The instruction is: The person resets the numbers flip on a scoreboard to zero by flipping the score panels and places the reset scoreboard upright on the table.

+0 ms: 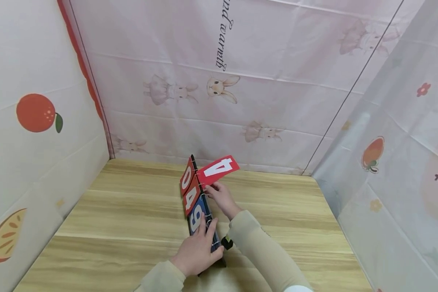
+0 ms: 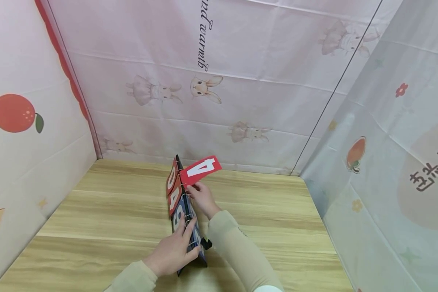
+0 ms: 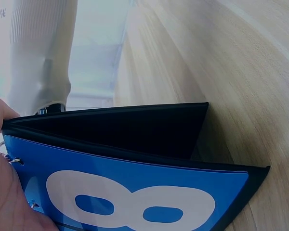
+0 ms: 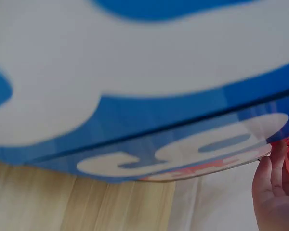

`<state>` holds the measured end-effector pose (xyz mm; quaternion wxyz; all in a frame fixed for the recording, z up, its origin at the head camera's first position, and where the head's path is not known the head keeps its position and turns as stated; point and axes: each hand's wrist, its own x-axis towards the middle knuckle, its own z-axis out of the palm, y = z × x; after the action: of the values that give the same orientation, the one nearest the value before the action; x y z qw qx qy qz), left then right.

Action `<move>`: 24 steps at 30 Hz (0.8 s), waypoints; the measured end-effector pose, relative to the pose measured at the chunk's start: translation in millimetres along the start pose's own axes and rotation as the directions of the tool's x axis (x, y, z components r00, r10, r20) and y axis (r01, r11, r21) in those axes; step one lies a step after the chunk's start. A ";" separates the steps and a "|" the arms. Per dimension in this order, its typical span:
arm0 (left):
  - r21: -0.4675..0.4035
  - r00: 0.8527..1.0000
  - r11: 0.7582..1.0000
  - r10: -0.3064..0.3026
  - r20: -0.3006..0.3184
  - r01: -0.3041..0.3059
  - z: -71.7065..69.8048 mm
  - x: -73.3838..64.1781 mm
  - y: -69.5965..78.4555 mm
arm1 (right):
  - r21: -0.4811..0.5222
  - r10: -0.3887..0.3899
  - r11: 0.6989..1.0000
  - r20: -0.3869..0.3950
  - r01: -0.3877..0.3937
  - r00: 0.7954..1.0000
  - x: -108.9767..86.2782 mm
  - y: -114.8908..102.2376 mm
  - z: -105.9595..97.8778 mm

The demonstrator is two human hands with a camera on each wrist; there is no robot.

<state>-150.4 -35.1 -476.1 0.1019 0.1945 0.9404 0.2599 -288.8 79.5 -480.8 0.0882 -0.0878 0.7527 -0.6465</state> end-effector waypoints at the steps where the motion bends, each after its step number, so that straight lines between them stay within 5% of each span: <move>1: -0.003 1.000 1.000 0.003 0.000 -0.003 0.1 -0.3 -0.3 | -0.030 -0.019 0.999 0.000 0.019 1.000 -0.5 -0.7 0.4; 4: -0.004 1.000 1.000 0.011 -0.007 -0.012 0.2 -1.4 -1.1 | -0.172 -0.113 0.979 -0.002 0.111 0.994 -2.2 -4.0 2.4; 9: 0.015 0.999 0.999 0.038 -0.037 -0.037 1.7 -2.3 -1.6 | -0.368 -0.268 0.890 0.057 0.270 0.962 -2.4 -8.5 5.6; 15: 0.009 0.998 0.999 0.053 -0.029 -0.053 2.5 -2.3 -2.0 | -0.469 -0.244 0.830 0.180 0.301 0.953 1.8 -8.5 7.2; 19: 0.003 0.998 0.999 0.047 -0.028 -0.047 2.6 -1.0 -2.9 | -0.596 -0.250 0.724 0.244 0.349 0.937 6.4 -8.1 7.1; 24: -0.013 0.999 0.999 0.031 -0.010 -0.031 2.2 1.2 -3.8 | -0.743 -0.285 0.524 0.307 0.416 0.908 6.2 -11.9 7.6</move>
<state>-152.0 -36.7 -480.1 0.0944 0.2069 0.9360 0.2686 -292.7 69.0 -470.3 -0.0372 -0.3150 0.9176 -0.2395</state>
